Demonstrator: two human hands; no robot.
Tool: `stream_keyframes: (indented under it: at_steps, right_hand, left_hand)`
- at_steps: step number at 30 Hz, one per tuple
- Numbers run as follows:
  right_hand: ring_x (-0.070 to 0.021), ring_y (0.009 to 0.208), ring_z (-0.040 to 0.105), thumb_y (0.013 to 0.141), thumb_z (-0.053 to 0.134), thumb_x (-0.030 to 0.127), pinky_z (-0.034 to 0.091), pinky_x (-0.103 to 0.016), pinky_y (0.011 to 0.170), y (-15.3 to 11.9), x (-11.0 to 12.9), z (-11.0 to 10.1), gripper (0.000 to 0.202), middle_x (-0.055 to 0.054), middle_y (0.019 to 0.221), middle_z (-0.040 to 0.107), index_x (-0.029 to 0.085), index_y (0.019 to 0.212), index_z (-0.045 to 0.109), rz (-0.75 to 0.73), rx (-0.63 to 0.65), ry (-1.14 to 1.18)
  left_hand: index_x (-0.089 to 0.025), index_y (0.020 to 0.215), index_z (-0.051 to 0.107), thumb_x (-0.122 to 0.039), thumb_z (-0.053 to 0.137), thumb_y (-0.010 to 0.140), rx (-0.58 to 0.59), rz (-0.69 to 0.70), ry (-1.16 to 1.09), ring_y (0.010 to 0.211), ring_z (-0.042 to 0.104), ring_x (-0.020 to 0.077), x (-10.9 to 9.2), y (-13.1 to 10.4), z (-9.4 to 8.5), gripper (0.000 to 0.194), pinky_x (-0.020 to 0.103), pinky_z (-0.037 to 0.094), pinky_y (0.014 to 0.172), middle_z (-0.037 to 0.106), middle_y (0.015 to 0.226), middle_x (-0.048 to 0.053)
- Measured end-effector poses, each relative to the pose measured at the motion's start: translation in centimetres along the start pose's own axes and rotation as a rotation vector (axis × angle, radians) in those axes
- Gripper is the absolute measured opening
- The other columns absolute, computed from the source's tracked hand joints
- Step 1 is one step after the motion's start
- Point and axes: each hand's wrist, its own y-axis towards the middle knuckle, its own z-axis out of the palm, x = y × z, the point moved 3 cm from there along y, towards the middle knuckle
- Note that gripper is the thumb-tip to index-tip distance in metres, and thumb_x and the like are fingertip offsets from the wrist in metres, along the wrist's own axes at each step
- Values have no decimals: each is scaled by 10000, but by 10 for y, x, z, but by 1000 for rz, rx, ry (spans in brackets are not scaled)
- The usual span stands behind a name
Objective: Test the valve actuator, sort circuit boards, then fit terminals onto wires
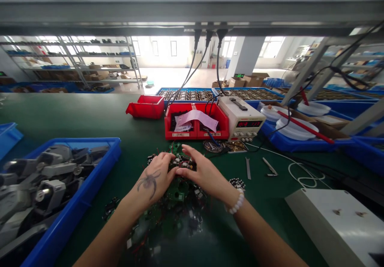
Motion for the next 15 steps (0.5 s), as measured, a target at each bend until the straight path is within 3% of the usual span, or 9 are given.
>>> stream_keyframes:
  at_steps: [2, 6, 8, 11, 13, 15]
  right_hand:
    - [-262, 1339, 419, 775, 730, 412, 338, -434, 1120, -3, 1, 5, 716, -157, 1433, 469, 155, 1385, 460, -85, 105, -56]
    - [-264, 1363, 386, 877, 543, 558, 290, -460, 1146, -22, -9, -5, 671, -151, 1450, 449, 143, 1399, 461, 15, -129, -179]
    - [-290, 1362, 382, 898, 459, 603, 294, -488, 1137, -37, -23, -6, 692, -165, 1447, 448, 119, 1392, 473, 120, -183, -250]
    - [-317, 1338, 411, 907, 438, 594, 351, -494, 1098, -56, -46, 6, 693, -172, 1441, 452, 104, 1397, 471, 217, -154, -354]
    - [-325, 1307, 444, 908, 475, 548, 376, -486, 1074, -62, -53, 18, 680, -180, 1420, 473, 98, 1417, 442, 228, -176, -415]
    - [-338, 1296, 446, 907, 504, 507, 372, -487, 1068, -63, -54, 32, 677, -196, 1411, 473, 87, 1432, 418, 226, -220, -465]
  left_hand:
    - [-109, 1227, 521, -381, 447, 900, -65, -39, -3, 1204, 524, 291, 10, -17, -2, 432, 469, 413, 1026, 572, 1265, 165]
    - [-193, 1415, 357, -585, 449, 861, -219, -172, 94, 1369, 367, 335, 36, -78, 2, 685, 558, 344, 1081, 373, 1494, 167]
    - [-251, 1457, 316, -613, 480, 828, -184, -223, 208, 1394, 322, 372, 51, -114, 16, 745, 623, 314, 1073, 278, 1558, 148]
    - [-239, 1476, 312, -633, 555, 760, -76, -253, 332, 1427, 220, 408, 71, -152, 40, 853, 680, 271, 1062, 216, 1583, 166]
    - [-225, 1481, 310, -638, 582, 736, -11, -242, 360, 1434, 192, 407, 77, -162, 52, 894, 683, 263, 1064, 203, 1584, 175]
    - [-209, 1481, 309, -634, 575, 747, -26, -228, 365, 1433, 202, 402, 79, -159, 56, 889, 679, 262, 1066, 212, 1579, 185]
